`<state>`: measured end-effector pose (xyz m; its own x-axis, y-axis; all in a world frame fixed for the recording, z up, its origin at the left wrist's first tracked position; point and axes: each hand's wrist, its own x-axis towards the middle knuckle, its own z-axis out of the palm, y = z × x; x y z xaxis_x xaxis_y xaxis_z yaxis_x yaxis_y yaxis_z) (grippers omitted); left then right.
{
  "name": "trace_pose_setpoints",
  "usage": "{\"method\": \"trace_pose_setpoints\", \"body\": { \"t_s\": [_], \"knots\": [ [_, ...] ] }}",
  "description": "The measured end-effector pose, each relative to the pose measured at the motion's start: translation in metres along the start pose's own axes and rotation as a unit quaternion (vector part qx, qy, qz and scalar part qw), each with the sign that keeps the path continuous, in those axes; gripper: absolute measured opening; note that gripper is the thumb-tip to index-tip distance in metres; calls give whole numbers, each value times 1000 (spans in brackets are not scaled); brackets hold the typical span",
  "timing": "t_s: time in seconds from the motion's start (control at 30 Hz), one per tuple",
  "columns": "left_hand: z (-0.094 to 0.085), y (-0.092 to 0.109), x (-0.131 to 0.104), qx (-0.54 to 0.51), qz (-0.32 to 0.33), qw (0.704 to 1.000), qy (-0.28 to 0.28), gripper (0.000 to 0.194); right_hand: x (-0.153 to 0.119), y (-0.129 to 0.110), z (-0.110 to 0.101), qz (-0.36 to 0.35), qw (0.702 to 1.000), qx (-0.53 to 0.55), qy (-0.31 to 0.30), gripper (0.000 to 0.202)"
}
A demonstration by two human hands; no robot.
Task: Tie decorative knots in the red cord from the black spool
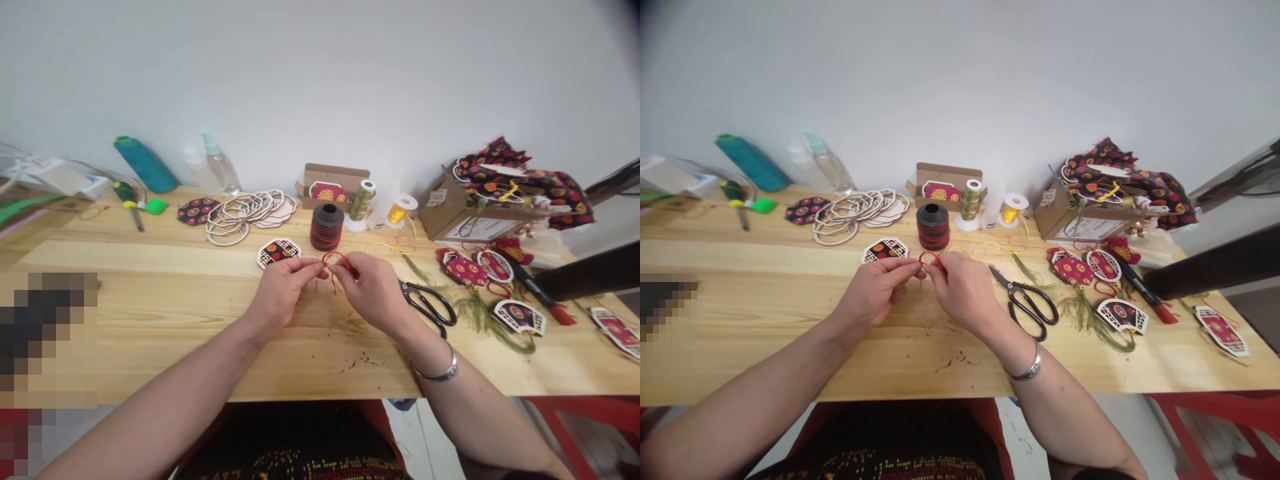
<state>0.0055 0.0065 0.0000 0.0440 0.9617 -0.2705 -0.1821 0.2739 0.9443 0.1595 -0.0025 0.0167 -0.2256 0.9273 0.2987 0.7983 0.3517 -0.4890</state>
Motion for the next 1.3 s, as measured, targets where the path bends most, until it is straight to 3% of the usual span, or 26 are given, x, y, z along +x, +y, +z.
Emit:
{"method": "trace_pose_setpoints", "body": {
  "t_s": [0.13,0.27,0.37,0.53,0.63,0.73,0.83,0.9,0.97,1.03,1.1,1.2,1.3],
  "knots": [
    [0,1,0,-36,-14,999,0,18,-7,-7,4,-98,988,-110,40,24],
    [-2,0,2,-67,-38,997,-8,16,-11,-9,7,-253,936,-235,64,20],
    [-5,-1,3,-77,-62,995,-34,18,-12,-11,9,-323,903,-277,59,23],
    [-7,-2,6,-109,-95,988,-63,17,-13,-11,12,-364,897,-253,16,25],
    [-6,0,5,-139,-90,984,-66,15,-11,-9,9,-384,915,-126,-19,23],
    [-3,3,3,-150,-90,983,-54,13,-6,-7,3,-312,946,83,37,26],
    [-1,4,1,-131,-92,986,-35,13,2,-1,1,-85,959,231,138,20],
    [-1,4,1,-113,-85,990,-31,12,8,4,3,47,939,328,89,9],
    [-2,3,1,-96,-73,992,-36,12,12,7,7,141,893,427,-12,18],
    [-2,2,1,-83,-64,994,-40,12,13,7,9,182,849,488,-86,29],
    [-2,0,0,-69,-62,995,-44,13,12,6,10,197,822,520,-120,34],
    [-1,-1,-1,-41,-59,996,-50,15,10,4,11,209,798,551,-127,33],
    [2,0,-3,-13,-53,997,-61,17,10,4,12,216,793,556,-122,28]
  ]
}}
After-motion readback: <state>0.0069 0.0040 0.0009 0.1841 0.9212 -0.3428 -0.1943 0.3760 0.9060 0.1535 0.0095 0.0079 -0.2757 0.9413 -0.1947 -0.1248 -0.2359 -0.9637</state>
